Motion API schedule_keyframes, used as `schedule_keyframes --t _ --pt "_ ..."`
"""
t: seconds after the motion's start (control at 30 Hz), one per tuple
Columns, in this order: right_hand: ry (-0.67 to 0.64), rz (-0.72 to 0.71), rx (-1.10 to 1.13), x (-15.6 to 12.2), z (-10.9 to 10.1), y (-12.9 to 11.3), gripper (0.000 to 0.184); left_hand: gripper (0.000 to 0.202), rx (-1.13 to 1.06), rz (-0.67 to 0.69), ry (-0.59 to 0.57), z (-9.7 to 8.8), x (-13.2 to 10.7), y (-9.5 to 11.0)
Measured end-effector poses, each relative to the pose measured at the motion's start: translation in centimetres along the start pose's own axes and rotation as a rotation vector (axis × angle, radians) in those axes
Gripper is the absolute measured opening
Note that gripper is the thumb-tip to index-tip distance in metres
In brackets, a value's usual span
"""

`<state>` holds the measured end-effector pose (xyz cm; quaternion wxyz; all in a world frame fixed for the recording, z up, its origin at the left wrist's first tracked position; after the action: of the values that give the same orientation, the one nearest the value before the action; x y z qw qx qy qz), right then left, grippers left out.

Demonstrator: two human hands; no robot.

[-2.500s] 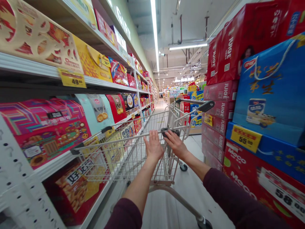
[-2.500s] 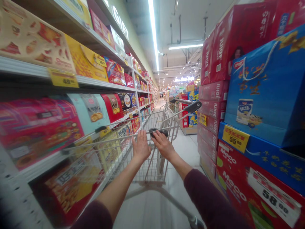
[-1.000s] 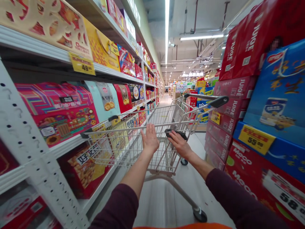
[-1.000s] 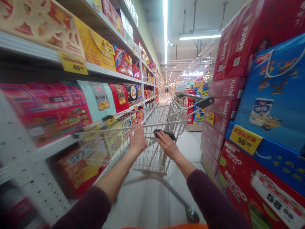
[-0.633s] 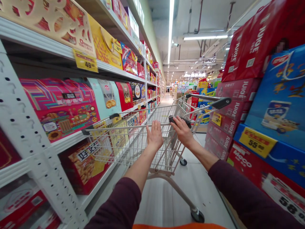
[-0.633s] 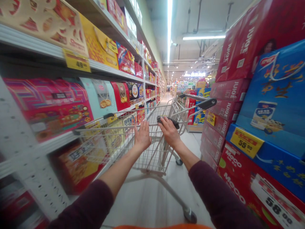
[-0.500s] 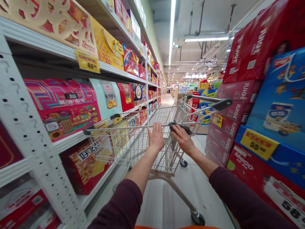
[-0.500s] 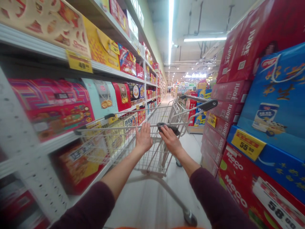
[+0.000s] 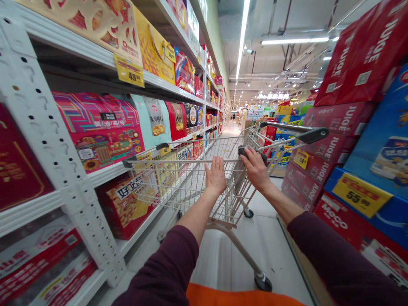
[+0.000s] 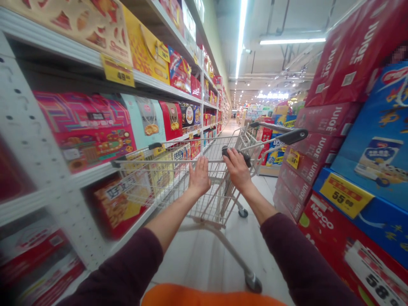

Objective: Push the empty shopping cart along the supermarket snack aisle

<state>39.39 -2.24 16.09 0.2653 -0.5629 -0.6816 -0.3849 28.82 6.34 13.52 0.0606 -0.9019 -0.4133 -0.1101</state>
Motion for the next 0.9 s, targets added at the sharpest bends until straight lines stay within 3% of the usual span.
schedule_keyframes --t 0.1,0.3,0.4,0.6,0.7,0.9 --pt "-0.031 -0.001 -0.024 0.2 1.0 -0.5 0.040 0.078 0.010 -0.017 0.000 0.0 -0.2 -0.6" --pt "-0.125 0.001 0.001 1.9 4.8 -5.0 0.038 0.078 0.049 -0.042 0.012 -0.1 -0.4 -1.3" --pt "-0.177 -0.017 0.018 3.1 5.4 -6.0 0.037 0.076 0.065 -0.028 0.008 -0.2 -0.5 -1.7" --pt "-0.070 0.075 -0.040 2.3 1.8 -1.8 0.042 0.079 -0.013 -0.218 0.013 -0.5 -0.4 -5.3" --pt "-0.086 0.077 -0.029 2.2 2.1 -1.5 0.042 0.079 -0.014 -0.226 0.014 -0.3 -0.3 -5.6" --pt "-0.153 0.038 0.056 4.6 6.7 -7.1 0.041 0.077 0.026 -0.185 -0.016 0.0 -0.4 -5.8"
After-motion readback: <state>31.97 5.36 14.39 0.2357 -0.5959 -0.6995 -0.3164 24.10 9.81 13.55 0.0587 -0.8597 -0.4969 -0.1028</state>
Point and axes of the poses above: each hand's wrist, its own x-axis towards the middle knuckle, its own z-axis out of the palm, y = z × x, the point moved 9 cm from there along x, towards the middle knuckle, and after that the axes turned 15 degrees about -y, right-handed, at the moved point
